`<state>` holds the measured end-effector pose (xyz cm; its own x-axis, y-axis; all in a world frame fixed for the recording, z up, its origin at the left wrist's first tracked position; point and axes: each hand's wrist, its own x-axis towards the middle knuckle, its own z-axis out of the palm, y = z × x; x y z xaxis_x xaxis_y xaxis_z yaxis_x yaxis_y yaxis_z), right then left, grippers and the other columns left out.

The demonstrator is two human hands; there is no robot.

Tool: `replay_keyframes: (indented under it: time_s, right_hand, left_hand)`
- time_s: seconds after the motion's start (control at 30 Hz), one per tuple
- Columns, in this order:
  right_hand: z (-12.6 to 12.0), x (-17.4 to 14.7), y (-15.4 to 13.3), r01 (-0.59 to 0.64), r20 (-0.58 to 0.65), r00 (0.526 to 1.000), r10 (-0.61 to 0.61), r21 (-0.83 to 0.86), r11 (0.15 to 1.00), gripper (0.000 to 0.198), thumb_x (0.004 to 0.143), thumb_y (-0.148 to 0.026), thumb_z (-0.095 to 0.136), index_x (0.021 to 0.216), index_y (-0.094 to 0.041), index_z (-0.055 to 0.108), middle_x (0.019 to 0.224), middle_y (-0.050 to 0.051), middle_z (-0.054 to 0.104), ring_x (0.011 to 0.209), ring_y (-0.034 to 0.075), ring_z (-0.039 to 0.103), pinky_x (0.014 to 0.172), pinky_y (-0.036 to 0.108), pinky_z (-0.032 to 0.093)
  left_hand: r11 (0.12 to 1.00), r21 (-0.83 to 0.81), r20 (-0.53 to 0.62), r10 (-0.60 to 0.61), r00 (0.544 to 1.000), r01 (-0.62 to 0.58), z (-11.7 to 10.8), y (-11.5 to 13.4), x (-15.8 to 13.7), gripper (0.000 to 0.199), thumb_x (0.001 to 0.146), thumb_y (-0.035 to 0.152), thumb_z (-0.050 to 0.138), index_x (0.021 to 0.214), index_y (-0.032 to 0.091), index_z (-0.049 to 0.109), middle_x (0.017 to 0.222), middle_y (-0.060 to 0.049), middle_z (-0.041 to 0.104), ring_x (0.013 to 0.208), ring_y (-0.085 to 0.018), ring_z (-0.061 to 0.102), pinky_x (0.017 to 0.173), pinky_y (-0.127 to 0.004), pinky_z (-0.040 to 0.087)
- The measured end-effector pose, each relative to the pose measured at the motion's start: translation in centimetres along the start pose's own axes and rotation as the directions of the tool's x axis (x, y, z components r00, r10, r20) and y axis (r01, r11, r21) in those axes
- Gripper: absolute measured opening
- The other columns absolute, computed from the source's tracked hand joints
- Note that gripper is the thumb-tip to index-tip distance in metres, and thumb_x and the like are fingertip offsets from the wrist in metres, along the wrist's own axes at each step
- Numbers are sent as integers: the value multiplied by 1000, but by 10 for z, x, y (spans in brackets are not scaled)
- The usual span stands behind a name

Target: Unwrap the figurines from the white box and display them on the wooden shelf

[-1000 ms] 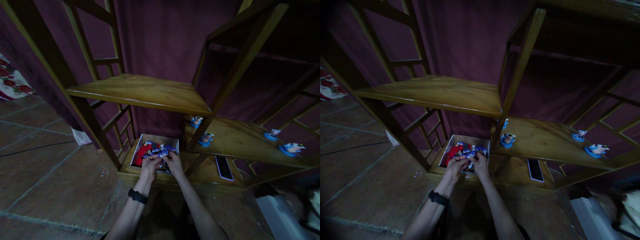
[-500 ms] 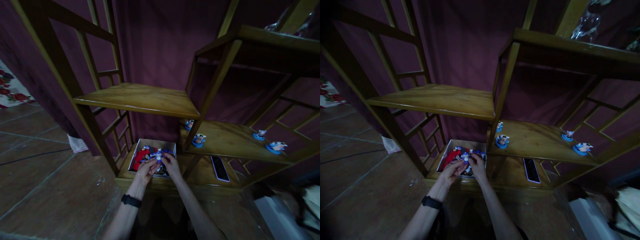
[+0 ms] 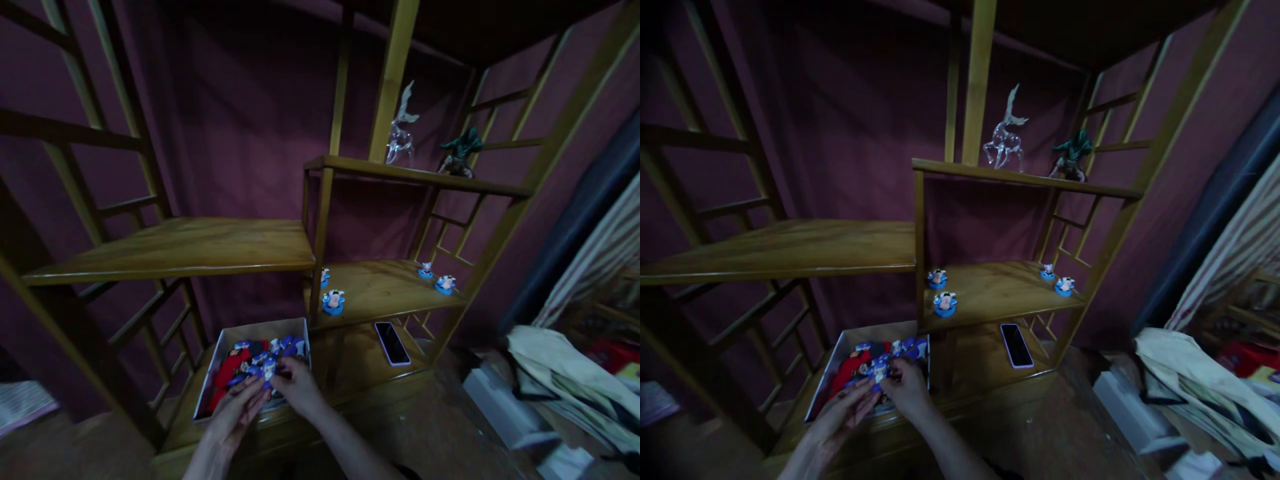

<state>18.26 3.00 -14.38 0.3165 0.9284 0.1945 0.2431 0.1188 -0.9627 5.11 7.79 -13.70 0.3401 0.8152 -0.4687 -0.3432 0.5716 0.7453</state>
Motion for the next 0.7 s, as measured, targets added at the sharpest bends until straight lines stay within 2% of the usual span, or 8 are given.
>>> replay_keyframes:
  time_s: [0.2,0.3,0.4,0.53,0.7]
  right_hand:
    - [-18,-27,-31,73,28,997,-71,-75,995,38,70,-19,61,107,-25,62,104,2,62,91,19,60,78,29,48]
    - [-31,-43,-39,111,1,994,-111,-112,988,34,72,-16,59,104,-26,63,106,2,62,95,19,59,82,29,46]
    - [-45,-60,-43,91,-43,994,-98,-138,986,31,72,-14,56,100,-26,65,99,2,63,91,19,59,80,28,45]
    - [-66,-82,-51,52,-75,995,-62,-127,991,22,71,-16,58,89,-24,68,90,1,63,84,17,59,74,25,45]
    - [-89,-108,-69,0,-103,995,6,52,999,17,73,-27,61,86,-21,70,86,2,64,84,18,59,76,28,45]
  left_hand:
    - [987,145,53,61,997,-68,7,-3,-23,41,64,-3,66,100,14,57,78,-6,71,69,-18,68,66,-27,57]
    - [980,194,121,26,992,-49,20,-5,-43,48,59,4,72,103,15,59,85,-6,71,77,-19,68,72,-27,55]
    - [974,226,166,-35,986,-3,35,-10,-62,51,56,12,77,104,15,60,89,-7,70,85,-21,67,75,-27,54]
    - [976,217,181,-52,982,12,47,-23,-86,48,56,16,78,101,16,61,91,-7,70,88,-22,66,76,-28,54]
    - [994,106,172,-20,985,2,66,-36,-118,38,58,2,73,91,15,62,89,-6,70,83,-18,66,77,-29,53]
